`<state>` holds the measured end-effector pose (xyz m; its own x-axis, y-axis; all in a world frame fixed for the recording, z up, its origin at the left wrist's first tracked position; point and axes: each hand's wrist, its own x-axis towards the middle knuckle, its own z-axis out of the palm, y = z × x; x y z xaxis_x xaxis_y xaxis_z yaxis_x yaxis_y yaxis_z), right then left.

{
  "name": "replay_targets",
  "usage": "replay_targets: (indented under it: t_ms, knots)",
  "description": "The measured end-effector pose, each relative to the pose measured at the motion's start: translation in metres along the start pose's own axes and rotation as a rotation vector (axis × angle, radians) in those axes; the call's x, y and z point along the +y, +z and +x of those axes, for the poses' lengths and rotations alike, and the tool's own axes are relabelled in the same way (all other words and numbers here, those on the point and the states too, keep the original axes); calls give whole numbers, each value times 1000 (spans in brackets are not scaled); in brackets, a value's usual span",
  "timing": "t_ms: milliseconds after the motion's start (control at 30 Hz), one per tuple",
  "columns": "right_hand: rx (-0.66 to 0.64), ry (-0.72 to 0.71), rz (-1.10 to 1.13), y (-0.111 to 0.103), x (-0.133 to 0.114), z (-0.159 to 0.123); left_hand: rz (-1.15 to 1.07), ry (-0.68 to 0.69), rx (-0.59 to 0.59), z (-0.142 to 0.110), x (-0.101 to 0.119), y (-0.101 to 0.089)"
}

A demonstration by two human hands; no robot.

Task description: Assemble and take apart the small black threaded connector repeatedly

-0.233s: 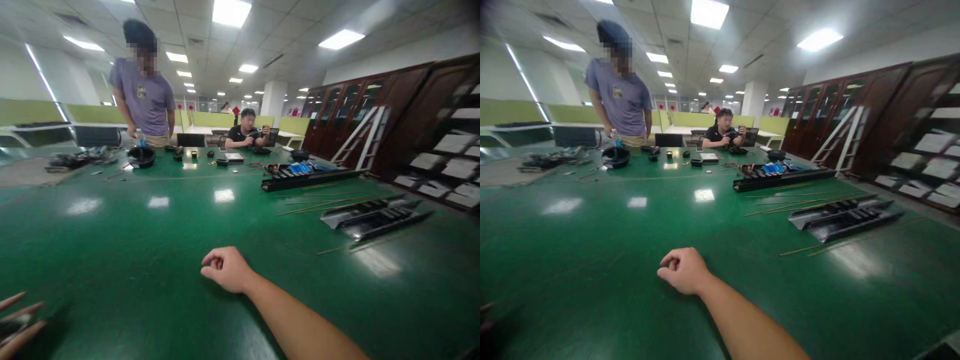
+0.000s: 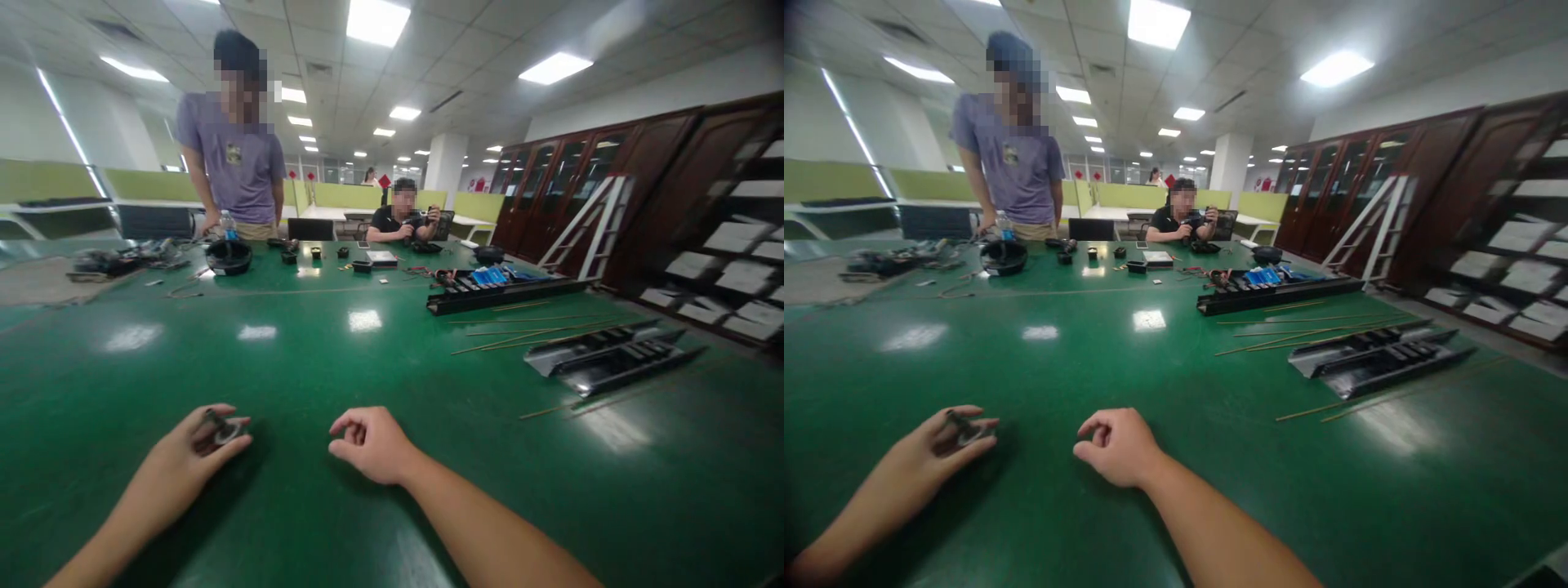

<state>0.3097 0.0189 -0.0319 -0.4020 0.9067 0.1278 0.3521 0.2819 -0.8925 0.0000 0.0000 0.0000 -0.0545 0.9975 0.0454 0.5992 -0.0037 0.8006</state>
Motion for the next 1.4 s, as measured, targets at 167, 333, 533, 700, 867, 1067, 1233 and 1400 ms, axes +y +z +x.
replay_targets:
  t_ms: [167,333,533,700,867,1067,1233,1400]
  knots:
    - [104,-20,74,-3,-5,-1,-147,102,-133,26,42,67]
    - [151,-37,71,-1,-4,1,102,358,-179,18,34,73]
    - [97,-40,-12,2,-4,1,120,354,-139,13,31,72]
    - [91,-34,-34,2,-4,0,149,470,-119,13,32,73]
    - [100,-41,-47,1,-5,0,131,579,-109,12,32,73]
    - [103,-55,-66,0,-9,-2,164,591,-46,11,30,76]
    - [118,-141,-103,0,-12,-3,145,654,-79,6,36,77]
    - [110,-175,-99,0,-13,-4,120,701,-107,4,40,78]
